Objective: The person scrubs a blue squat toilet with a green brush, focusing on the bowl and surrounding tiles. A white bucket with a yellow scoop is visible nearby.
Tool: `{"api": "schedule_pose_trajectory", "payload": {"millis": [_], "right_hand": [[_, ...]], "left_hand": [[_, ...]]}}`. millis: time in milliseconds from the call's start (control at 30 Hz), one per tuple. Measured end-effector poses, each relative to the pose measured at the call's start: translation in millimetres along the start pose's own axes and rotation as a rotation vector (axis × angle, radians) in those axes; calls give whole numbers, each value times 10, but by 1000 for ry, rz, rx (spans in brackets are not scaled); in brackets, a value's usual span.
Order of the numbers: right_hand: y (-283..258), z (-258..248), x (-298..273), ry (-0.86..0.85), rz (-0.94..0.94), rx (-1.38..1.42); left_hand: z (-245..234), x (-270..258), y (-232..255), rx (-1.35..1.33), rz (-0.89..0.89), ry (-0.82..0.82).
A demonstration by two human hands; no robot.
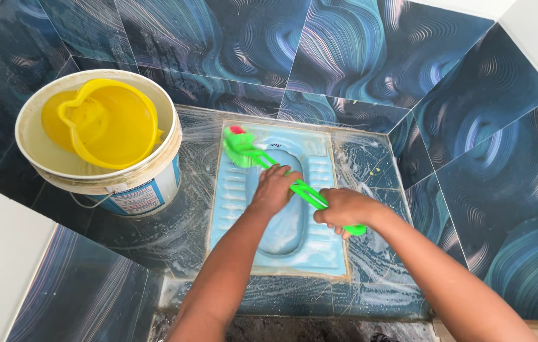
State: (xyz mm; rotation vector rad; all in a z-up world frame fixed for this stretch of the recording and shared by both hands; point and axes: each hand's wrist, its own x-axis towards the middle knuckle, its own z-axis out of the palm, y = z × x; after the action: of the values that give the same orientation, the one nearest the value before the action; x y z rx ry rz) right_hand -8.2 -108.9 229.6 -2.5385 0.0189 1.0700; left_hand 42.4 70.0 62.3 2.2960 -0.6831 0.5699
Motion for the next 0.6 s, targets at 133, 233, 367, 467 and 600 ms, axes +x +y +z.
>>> {"api": "schedule_pose_trajectory", "payload": {"millis": [133, 233, 367, 467, 600], "right_hand": [[-217, -244, -560, 314, -478, -289], [-260, 30, -627, 786, -775, -295], [-313, 522, -357, 951, -874, -459], [-556, 587, 53, 855, -891, -609], [-432, 193, 269, 918, -930, -659]], "left_hand": [[-333, 258, -113, -70, -132, -135], [-437, 162, -114, -234, -224, -162], [-408, -9, -242, -258, -190, -153], [-333, 92, -456, -122, -90, -20], [-49, 245, -467, 29, -217, 22]]}}
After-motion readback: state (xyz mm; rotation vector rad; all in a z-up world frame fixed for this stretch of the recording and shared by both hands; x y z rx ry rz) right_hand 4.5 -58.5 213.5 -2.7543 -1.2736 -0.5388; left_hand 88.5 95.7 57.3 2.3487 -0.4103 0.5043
